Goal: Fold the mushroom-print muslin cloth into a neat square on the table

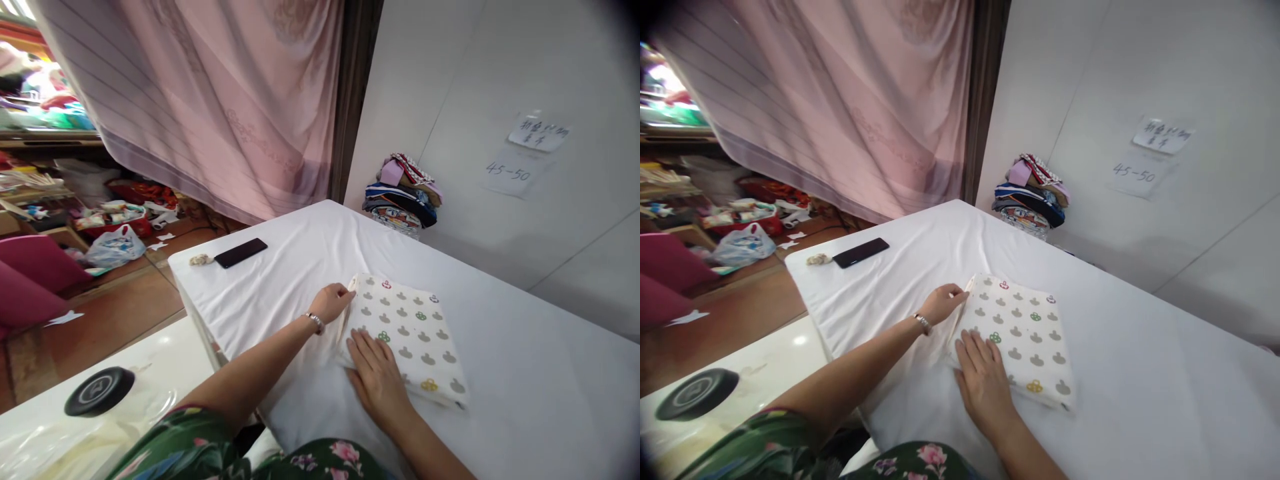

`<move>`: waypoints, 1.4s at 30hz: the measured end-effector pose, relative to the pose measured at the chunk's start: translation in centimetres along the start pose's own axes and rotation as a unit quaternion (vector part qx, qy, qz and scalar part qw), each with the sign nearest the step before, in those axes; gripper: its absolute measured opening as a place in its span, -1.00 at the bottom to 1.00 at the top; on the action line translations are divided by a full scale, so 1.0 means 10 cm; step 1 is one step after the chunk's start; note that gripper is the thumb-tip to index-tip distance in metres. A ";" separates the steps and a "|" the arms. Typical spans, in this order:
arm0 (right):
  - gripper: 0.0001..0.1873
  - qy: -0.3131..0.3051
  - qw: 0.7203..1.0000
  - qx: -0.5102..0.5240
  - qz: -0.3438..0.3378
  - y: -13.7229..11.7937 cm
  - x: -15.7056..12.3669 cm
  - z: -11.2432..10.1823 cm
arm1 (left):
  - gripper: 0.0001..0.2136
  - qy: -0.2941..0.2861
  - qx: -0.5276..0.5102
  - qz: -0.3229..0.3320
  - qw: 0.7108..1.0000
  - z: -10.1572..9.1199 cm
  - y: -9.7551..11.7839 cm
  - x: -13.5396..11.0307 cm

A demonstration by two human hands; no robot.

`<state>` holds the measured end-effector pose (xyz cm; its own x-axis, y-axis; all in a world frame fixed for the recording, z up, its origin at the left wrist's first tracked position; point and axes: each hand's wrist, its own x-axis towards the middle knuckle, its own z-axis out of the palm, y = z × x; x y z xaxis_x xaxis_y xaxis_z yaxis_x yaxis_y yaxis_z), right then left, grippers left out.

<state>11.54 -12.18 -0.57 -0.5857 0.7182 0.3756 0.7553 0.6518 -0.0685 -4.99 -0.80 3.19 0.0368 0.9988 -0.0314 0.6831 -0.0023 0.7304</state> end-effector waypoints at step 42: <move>-0.50 -0.048 0.999 -0.008 -0.013 -0.08 0.02 0.03 | -0.57 -0.035 0.173 0.143 0.974 0.51 0.18 0.85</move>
<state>10.77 -12.52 -0.70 -0.6296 0.7223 0.2862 0.7442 0.6664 -0.0447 0.25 7.41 0.80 0.3030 0.9493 0.0834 0.8423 -0.3077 0.4425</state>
